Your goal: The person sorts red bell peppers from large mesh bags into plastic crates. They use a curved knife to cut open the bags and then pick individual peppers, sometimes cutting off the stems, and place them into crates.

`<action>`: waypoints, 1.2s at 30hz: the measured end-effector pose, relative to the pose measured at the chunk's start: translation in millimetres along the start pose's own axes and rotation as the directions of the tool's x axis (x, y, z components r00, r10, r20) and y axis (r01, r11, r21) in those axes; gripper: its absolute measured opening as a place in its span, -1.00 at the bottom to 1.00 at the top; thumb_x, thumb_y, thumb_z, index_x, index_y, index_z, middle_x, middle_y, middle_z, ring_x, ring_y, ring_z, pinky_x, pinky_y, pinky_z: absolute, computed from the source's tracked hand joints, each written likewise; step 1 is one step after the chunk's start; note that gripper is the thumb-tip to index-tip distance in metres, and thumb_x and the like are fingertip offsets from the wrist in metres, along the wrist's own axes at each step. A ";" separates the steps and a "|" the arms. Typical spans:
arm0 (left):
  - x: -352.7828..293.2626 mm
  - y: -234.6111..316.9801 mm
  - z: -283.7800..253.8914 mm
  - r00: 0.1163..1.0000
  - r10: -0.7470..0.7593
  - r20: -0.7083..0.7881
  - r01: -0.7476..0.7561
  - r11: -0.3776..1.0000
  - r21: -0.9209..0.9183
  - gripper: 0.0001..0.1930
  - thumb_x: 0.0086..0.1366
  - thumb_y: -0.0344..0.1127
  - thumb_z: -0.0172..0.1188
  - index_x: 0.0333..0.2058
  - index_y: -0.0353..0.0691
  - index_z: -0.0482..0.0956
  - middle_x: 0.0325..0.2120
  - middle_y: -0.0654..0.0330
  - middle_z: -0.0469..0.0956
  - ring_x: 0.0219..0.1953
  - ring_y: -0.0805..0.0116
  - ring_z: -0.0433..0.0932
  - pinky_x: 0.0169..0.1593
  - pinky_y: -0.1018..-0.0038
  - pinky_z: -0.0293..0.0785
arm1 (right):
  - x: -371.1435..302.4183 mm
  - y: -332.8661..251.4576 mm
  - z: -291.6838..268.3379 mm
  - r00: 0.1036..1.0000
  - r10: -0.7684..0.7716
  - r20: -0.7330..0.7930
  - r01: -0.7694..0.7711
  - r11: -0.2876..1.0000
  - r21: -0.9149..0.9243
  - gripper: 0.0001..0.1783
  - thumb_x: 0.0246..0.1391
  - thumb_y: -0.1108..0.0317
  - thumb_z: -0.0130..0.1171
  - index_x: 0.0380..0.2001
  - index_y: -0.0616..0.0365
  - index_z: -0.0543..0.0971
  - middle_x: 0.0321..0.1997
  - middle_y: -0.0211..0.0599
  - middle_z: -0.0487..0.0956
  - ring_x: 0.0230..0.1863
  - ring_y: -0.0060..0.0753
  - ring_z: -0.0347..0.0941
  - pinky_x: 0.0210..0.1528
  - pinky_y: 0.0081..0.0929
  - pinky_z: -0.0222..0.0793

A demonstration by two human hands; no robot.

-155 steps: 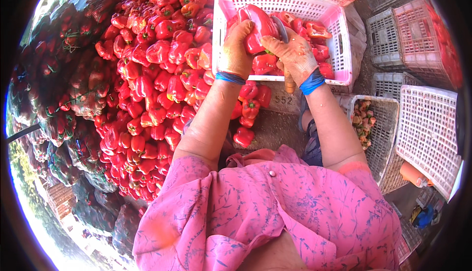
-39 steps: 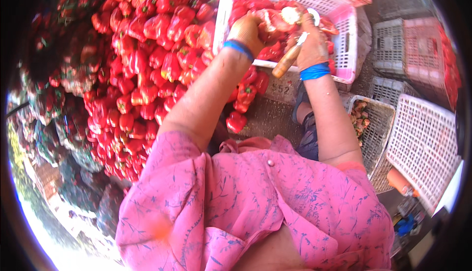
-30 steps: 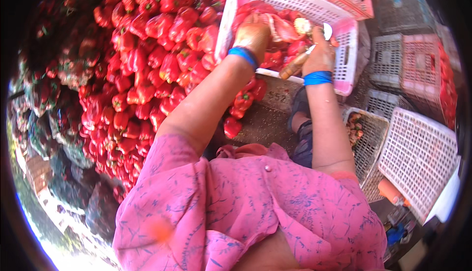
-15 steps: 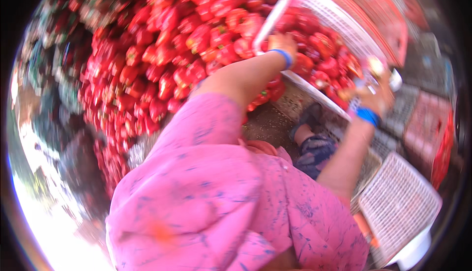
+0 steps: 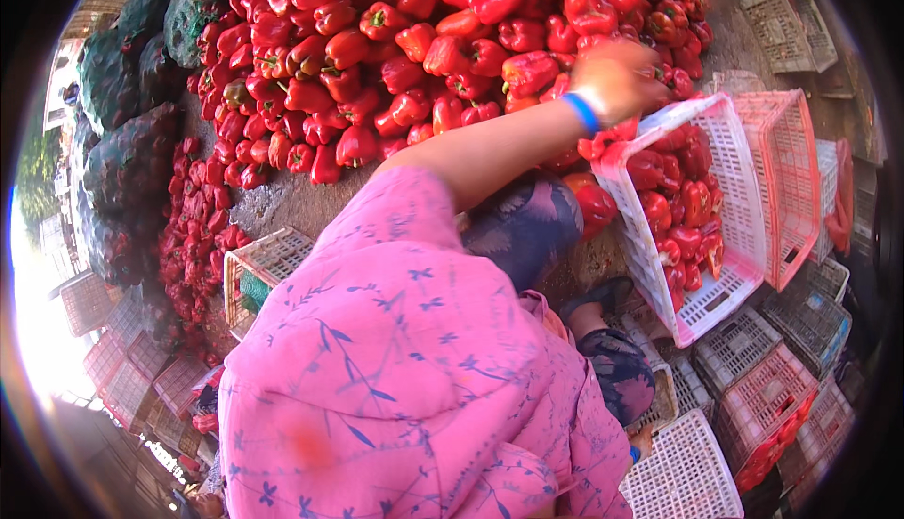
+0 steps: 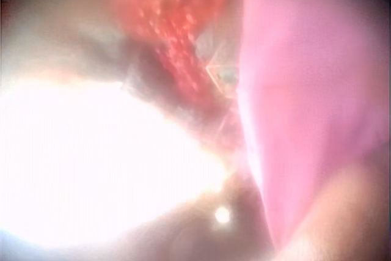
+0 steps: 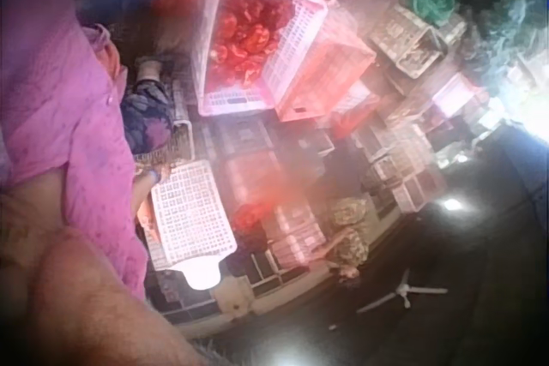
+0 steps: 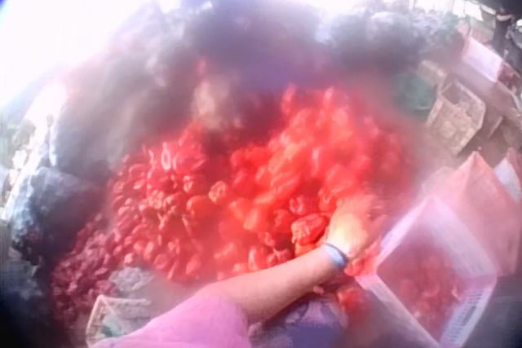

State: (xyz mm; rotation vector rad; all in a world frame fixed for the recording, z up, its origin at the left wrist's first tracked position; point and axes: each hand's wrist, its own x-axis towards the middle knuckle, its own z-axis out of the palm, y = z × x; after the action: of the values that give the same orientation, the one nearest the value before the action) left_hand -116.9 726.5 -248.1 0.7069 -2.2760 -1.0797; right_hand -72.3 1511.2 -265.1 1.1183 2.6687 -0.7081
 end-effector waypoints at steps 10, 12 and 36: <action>-42.9 -230.9 -125.2 0.434 -0.882 -0.181 0.872 0.361 0.330 -0.21 0.02 0.12 0.37 0.19 -0.11 0.38 0.15 -0.06 0.46 0.20 0.03 0.45 0.19 0.21 0.44 | -20.0 -262.6 30.4 0.641 -0.386 0.664 -0.322 0.650 0.688 -0.44 0.25 -0.22 -0.01 -0.07 0.03 0.59 -0.28 -0.54 0.64 -0.42 -0.63 0.47 -0.49 -0.66 0.32; -41.4 -302.0 -92.7 0.404 -0.909 -0.104 0.869 0.346 0.353 -0.22 0.06 0.11 0.34 0.22 -0.08 0.33 0.17 -0.06 0.44 0.20 0.07 0.45 0.19 0.24 0.43 | -88.2 -333.7 84.2 0.477 -0.430 0.767 -0.440 0.639 0.631 -0.41 0.29 -0.14 -0.02 0.07 0.16 0.51 -0.18 -0.40 0.64 -0.40 -0.60 0.45 -0.47 -0.67 0.32; -26.2 134.9 53.1 0.895 0.050 0.442 0.279 0.712 -0.645 -0.51 0.20 -0.27 0.40 0.01 -0.35 0.43 -0.15 0.18 0.58 -0.14 0.45 0.54 -0.02 0.50 0.51 | -263.4 -414.4 158.6 0.472 -0.881 0.027 0.671 0.378 0.638 -0.81 0.17 0.29 0.18 -0.39 0.20 0.54 -0.54 -0.17 0.52 -0.57 -0.25 0.47 -0.49 -0.32 0.38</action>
State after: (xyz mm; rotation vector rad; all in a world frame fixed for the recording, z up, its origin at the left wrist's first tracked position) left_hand -163.2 845.5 -174.6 0.3018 -1.8872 -2.1795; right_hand -184.1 1016.8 -168.8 -0.4557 2.5571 -1.7278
